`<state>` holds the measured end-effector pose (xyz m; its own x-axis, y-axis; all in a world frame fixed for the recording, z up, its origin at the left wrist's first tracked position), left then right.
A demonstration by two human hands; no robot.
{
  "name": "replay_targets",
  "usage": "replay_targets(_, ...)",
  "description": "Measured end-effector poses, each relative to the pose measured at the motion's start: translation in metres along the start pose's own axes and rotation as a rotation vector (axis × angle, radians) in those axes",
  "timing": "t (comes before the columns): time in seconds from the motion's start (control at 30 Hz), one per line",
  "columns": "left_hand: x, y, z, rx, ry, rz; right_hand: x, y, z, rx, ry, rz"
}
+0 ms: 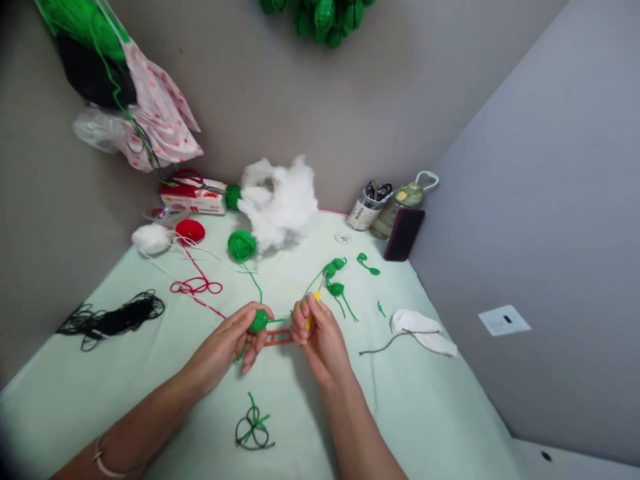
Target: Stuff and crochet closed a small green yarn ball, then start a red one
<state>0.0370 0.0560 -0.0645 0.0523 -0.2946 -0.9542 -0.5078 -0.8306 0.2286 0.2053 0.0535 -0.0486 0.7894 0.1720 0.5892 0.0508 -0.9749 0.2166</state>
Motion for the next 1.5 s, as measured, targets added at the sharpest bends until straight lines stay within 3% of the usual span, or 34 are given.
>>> replay_targets(0.13,-0.001,0.002,0.000,0.077,0.031,-0.020,-0.001,0.000,0.000,-0.014,0.006,0.003)
replay_targets(0.27,0.002,0.002,-0.001,0.153,-0.083,-0.003,-0.001,0.001,-0.002,-0.015,0.025,0.001)
replay_targets(0.43,0.003,0.000,0.002,0.034,-0.203,0.017,-0.002,0.003,-0.004,-0.001,0.028,-0.013)
replay_targets(0.63,0.004,0.003,0.000,0.093,-0.251,-0.010,0.000,0.000,0.001,-0.052,-0.017,-0.006)
replay_targets(0.83,0.006,0.002,0.000,-0.012,-0.504,-0.059,-0.004,0.001,0.001,-0.043,0.043,-0.028)
replay_targets(1.0,0.003,0.001,0.003,-0.065,-0.516,-0.051,-0.005,0.000,0.000,-0.045,0.106,-0.066)
replay_targets(1.1,-0.001,0.002,0.000,-0.087,-0.548,-0.119,-0.002,-0.001,0.004,-0.091,0.085,-0.047)
replay_targets(1.2,-0.003,0.001,-0.001,-0.121,-0.466,-0.192,0.002,-0.004,0.007,-0.135,0.139,-0.034)
replay_targets(1.37,0.000,-0.009,0.011,-0.231,-0.034,-0.151,0.014,-0.016,-0.001,-0.215,0.361,0.033)
replay_targets(1.5,-0.006,-0.010,0.022,-0.335,0.067,-0.177,0.041,-0.041,-0.006,-0.207,0.570,0.173)
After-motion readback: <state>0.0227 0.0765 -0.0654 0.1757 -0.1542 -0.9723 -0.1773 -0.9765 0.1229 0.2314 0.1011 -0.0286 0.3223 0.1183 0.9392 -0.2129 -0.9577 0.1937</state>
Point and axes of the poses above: each hand's wrist, its own y-axis away from the middle knuckle, its own z-axis out of the back of the hand, x = y × z, the point moved 2 cm from there along -y, towards the middle knuckle, and after that the axes turned 11 degrees about -y, right-handed, at the moved point
